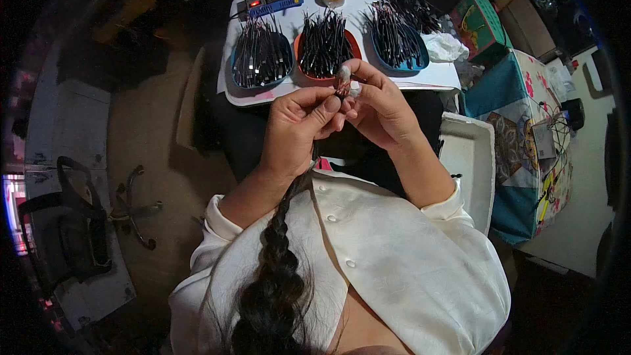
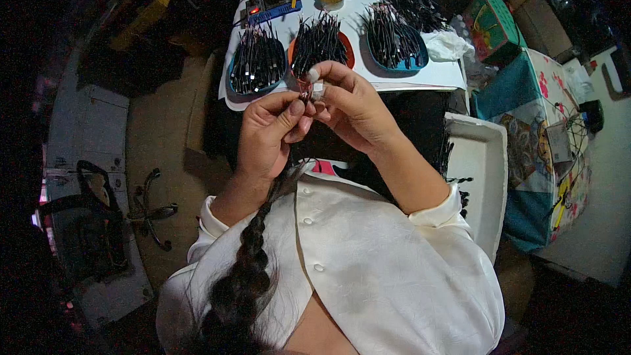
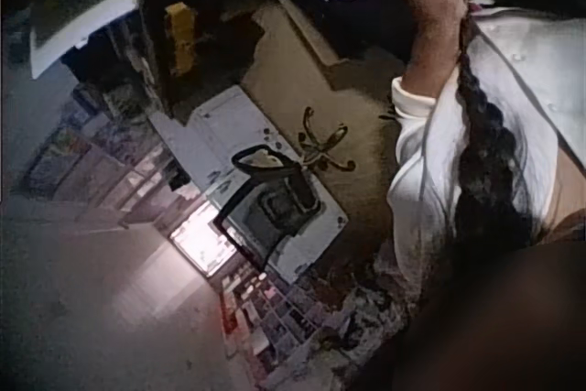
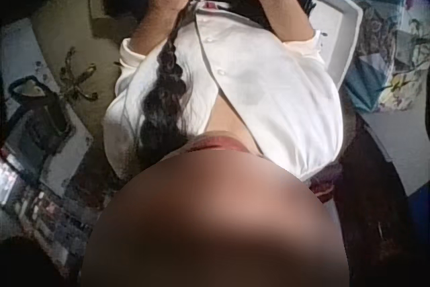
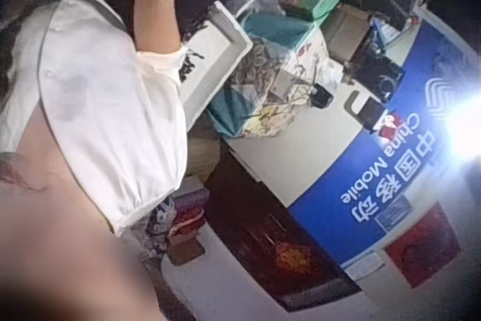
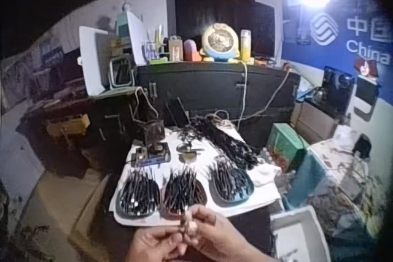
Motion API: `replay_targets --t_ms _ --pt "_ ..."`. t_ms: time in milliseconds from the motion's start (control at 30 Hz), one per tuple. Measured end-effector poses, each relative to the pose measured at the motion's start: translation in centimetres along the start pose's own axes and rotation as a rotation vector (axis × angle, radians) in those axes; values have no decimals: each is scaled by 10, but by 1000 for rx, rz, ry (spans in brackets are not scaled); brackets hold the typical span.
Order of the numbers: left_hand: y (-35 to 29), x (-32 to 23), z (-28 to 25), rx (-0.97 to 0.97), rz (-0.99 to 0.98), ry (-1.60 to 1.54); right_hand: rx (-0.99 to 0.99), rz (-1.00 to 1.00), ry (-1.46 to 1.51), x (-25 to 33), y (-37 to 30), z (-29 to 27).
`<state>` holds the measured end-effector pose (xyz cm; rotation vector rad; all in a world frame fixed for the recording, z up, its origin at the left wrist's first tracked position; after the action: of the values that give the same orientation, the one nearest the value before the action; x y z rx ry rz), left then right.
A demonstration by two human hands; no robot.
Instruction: The person sits on the floor and repeatedly picks up thin black wire-like components, attaches small white cylindrical pieces to their ends, and places the finished items into a white tray. The person also briefly uses a small handheld tool on the table.
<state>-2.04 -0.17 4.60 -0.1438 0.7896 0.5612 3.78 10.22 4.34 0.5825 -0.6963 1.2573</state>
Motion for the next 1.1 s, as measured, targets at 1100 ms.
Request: replay_targets --t_ms 1100 --pt "16 8 -20 -10 -53 346 -127 52 -510 -1 5 -50"
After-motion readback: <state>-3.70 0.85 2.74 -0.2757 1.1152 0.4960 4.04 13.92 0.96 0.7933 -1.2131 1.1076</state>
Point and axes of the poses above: each hand's wrist, its own y-axis towards the middle knuckle, its own z-axis out of the palm, x = y × z, the point moved 6 cm from there along y, towards the middle knuckle, and after that the axes turned 8 degrees about -y, right-handed, at the moved point
